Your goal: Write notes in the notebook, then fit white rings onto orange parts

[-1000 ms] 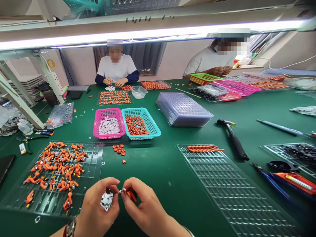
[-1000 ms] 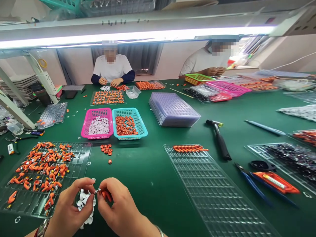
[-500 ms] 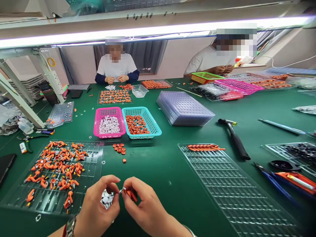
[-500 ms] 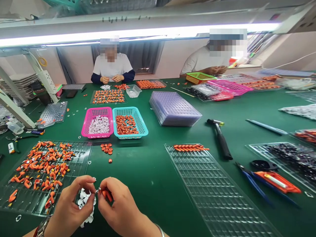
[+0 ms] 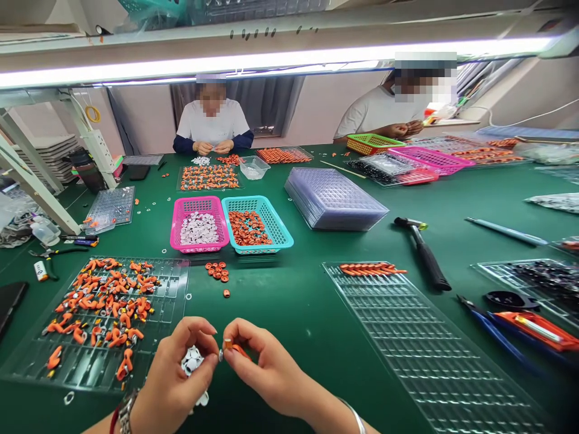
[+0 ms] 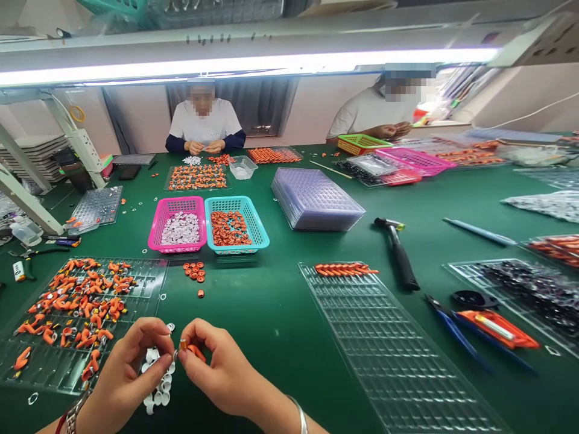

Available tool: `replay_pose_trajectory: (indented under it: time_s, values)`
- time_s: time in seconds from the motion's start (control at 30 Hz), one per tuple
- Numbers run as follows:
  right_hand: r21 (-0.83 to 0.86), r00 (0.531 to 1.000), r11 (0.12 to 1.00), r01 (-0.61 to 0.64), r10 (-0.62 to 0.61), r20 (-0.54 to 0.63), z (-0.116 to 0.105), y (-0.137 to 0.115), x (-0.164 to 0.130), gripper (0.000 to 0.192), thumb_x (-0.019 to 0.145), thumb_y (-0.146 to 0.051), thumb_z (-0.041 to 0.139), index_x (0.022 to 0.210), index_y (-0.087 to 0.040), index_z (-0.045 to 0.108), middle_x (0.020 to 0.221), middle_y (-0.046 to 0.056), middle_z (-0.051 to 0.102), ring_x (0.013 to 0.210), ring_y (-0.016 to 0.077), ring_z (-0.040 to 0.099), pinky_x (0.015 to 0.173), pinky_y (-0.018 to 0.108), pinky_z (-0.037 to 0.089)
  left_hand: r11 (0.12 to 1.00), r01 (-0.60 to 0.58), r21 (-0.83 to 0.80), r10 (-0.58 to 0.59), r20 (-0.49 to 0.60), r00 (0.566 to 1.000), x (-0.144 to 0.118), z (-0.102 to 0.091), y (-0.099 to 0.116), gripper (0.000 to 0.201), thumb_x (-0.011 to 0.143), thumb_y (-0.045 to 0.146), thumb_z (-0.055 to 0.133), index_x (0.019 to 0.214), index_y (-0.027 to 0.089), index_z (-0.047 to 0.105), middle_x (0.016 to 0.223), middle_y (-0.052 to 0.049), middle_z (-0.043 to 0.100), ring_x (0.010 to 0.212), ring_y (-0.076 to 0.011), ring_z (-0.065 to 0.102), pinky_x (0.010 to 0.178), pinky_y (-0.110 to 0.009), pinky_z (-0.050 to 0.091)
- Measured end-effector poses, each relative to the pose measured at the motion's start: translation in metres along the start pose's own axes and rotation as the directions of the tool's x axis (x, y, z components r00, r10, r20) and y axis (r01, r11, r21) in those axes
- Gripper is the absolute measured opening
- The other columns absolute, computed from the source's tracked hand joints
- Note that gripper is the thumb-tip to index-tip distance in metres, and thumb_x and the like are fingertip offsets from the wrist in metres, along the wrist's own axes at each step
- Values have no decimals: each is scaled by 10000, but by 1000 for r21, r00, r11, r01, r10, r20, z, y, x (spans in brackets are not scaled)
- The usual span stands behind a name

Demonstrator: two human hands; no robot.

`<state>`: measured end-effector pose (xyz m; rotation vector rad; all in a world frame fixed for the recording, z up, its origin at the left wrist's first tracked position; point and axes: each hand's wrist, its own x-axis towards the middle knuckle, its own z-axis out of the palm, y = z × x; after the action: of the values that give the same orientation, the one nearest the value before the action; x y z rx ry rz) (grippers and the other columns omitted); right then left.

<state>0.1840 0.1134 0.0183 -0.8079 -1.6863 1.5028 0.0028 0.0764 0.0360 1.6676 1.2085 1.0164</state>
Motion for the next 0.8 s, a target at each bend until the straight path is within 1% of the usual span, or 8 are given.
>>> replay_pose_trajectory:
  time_s: [0.1,0.43,0.57,0.63,0.67,0.7,0.73,0.8]
  values:
    - [65,998,997,-53,50,37,-1,-2,1,130,841,-262,552,764,-200,469,651,-58,413,588,105,352,551,233,326,998,41,-37,-40,14,999,1,0,1,248,884,148,540,1089,281,498,785,38,630,702,-133,581,632,-219,474]
    - [179,988,975,-131,113,109,-1,-1,5,143,793,-279,582,754,-188,479,652,-53,423,591,107,339,562,255,298,999,37,-16,-37,13,999,3,2,2,296,838,108,542,1076,275,489,747,53,612,642,-126,539,602,-221,449]
    - [254,972,946,-203,164,168,-3,-2,5,184,771,-301,636,754,-184,495,644,-56,446,568,93,332,539,241,275,1000,24,1,-24,7,1000,5,0,5,291,819,107,540,1061,261,492,731,54,621,644,-129,559,617,-224,469]
    - [308,959,919,-244,183,215,-6,-3,4,224,754,-327,677,747,-182,507,640,-54,467,562,89,368,530,232,277,999,22,38,-22,-3,1000,7,-4,8,273,806,104,546,1037,245,513,733,48,631,661,-134,577,635,-228,482]
    - [338,955,906,-257,185,231,-9,-3,4,248,747,-346,697,743,-180,513,642,-51,480,563,90,396,528,228,283,996,28,81,-30,21,999,8,-7,10,240,795,96,558,991,234,542,730,44,638,666,-134,586,638,-226,482]
    - [369,955,892,-260,182,234,-11,-2,4,273,741,-367,716,738,-179,518,643,-49,489,564,91,425,530,225,294,990,40,139,-52,82,995,10,-10,12,188,786,90,580,919,222,577,716,42,646,660,-132,595,632,-218,478]
    - [401,959,881,-252,174,222,-14,-2,4,293,739,-387,729,733,-179,522,639,-49,495,567,94,451,535,224,308,978,48,201,-86,186,979,13,-14,13,127,783,96,617,835,212,611,687,45,656,641,-125,604,622,-207,472]
    - [454,974,864,-216,155,167,-18,0,4,316,745,-413,743,732,-181,528,626,-53,494,566,98,479,554,228,340,944,8,329,-152,417,896,19,-23,13,121,767,162,733,678,203,663,623,61,676,593,-105,625,603,-180,466]
